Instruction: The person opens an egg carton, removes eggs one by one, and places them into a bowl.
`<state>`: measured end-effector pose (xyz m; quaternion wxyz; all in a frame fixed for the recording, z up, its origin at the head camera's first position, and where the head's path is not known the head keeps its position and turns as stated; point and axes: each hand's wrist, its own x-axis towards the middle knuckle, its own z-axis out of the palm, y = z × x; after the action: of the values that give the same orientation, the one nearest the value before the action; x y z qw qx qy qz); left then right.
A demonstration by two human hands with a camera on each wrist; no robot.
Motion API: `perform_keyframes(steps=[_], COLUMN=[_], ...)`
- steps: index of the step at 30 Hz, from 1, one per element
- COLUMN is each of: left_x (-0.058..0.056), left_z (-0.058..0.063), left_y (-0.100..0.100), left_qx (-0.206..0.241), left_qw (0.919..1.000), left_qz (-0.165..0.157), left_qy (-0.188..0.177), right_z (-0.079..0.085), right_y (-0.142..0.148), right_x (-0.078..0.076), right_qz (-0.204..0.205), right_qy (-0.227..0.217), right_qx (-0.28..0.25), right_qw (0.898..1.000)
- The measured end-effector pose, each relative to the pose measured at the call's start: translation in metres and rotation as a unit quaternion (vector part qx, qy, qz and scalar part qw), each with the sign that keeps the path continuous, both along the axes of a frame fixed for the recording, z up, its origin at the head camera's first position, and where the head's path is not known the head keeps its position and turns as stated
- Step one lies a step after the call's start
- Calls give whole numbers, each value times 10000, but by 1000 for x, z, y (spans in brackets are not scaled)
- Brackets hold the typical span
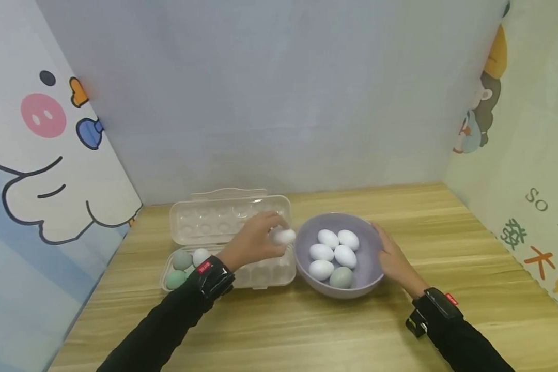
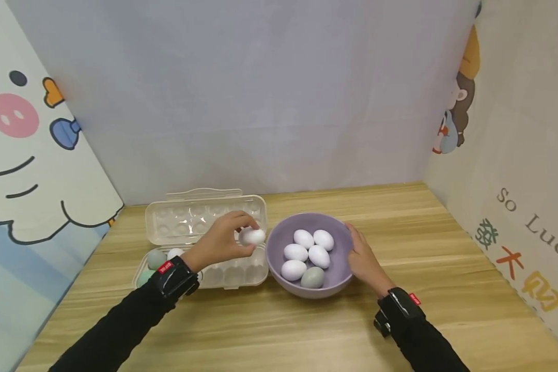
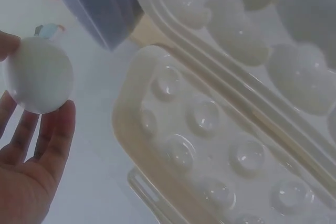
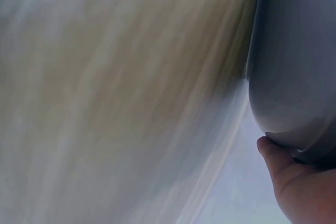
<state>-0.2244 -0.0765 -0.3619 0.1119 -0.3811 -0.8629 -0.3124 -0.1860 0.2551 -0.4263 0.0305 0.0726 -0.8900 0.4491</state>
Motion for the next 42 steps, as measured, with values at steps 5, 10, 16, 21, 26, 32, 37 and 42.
perform_keyframes(steps=[5, 10, 16, 21, 26, 32, 37, 42], left_x=[0, 1, -1, -3, -4, -1, 2, -1], left_z=[5, 10, 9, 5, 3, 3, 4, 1], left_y=[23, 46, 69, 89, 111, 131, 142, 152], left_qx=[-121, -319, -852, -1483, -2257, -2829, -3203, -3284], left_qw=[9996, 9982, 9938, 9856, 9699, 9527, 9415, 9384], left_qz=[-251, -495, -671, -803, -914, -1101, -1030, -1048], left_qy=[45, -95, -239, -129, 39, -148, -166, -233], right_z=[1, 0, -2, -2, -1, -3, -4, -2], right_y=[0, -3, -3, -3, -3, -2, 1, 2], right_x=[0, 0, 0, 1, 1, -1, -1, 0], right_qz=[-13, -20, 7, 10, 5, 38, 48, 41], right_qy=[-29, -54, -51, 21, 72, 44, 99, 115], right_qx=[-72, -96, -163, -133, -138, -200, -179, -206], right_qw=[10000, 9999, 9999, 9999, 9999, 9998, 9998, 9997])
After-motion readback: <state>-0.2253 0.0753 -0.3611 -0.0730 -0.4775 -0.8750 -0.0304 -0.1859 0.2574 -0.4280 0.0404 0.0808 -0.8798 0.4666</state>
